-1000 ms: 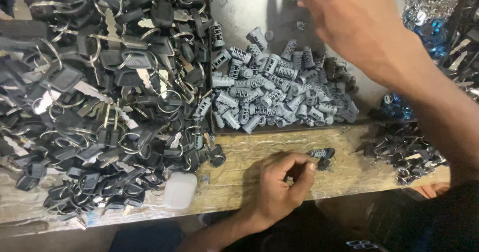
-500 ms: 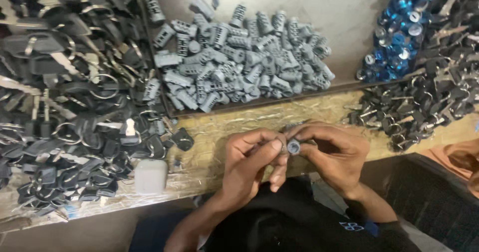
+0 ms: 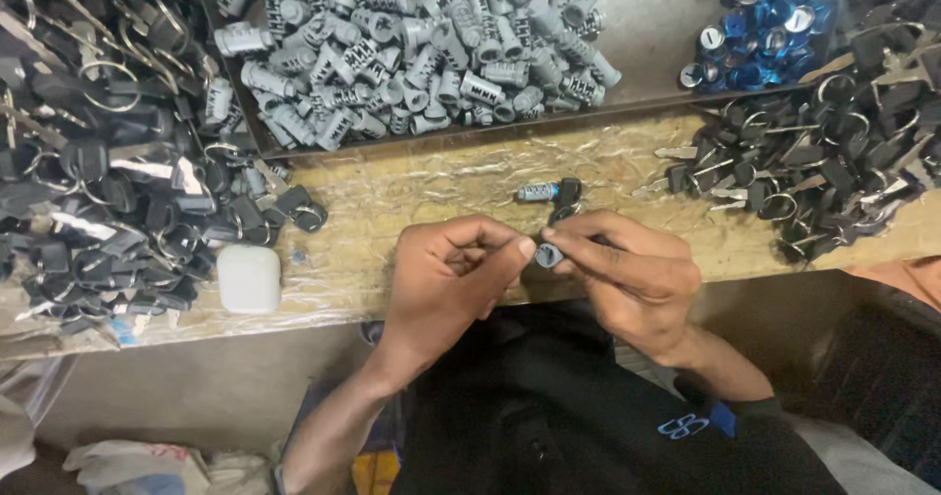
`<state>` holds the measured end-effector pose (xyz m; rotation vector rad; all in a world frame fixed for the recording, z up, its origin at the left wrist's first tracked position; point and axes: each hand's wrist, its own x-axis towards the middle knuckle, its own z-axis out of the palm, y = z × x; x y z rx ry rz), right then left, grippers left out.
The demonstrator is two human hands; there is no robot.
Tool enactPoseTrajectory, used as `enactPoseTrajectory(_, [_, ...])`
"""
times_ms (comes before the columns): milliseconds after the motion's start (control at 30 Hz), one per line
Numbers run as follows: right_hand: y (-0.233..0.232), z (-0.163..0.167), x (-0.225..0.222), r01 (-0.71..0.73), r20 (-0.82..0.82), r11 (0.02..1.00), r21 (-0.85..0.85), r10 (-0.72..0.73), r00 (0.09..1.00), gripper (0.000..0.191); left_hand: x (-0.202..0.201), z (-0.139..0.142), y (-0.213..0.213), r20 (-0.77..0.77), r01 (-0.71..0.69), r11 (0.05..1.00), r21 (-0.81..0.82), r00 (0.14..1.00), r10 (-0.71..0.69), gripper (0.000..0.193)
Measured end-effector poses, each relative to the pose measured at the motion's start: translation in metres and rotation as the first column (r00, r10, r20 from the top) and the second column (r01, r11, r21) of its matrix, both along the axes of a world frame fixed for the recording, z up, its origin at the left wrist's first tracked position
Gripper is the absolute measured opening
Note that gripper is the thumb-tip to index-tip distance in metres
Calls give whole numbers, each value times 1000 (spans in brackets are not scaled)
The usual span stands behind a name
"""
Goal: The person sits at a workbench assembling plastic key heads onto key blanks. They pick a gray plastic key head from a tray, insert a metal key blank into it, press a blue cap piece onto the head, and place the finished key onto a pile, repeating this cycle.
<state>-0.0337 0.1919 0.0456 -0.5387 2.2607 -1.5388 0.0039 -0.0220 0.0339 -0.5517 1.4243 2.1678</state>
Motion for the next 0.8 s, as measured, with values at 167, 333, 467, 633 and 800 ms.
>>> enactPoseTrajectory(167, [5, -4, 5, -75, -50, 997, -27, 74, 996, 46, 8, 9, 4, -137, 3, 971, -241, 990, -37, 11])
enactPoseTrajectory(333, [1, -5, 8, -113, -127, 994, 9, 114, 985, 41, 11, 16, 8, -289, 1, 793, -610, 931, -224, 8])
enactPoseTrajectory(467, [-5, -8, 15, -4, -199, 1000, 28, 9, 980, 34, 9, 16, 31, -547, -277, 691, -668, 812, -204, 4])
enactPoseTrajectory(633, [-4, -11, 25, 27, -477, 999, 37, -6, 879, 25, 12, 18, 46, -730, -439, 761, -477, 680, -66, 16])
enactPoseTrajectory(800, [9, 1, -16, -263, -582, 957, 123, 284, 762, 40, 11, -2, 30, -91, -262, 961, 92, 959, 270, 13])
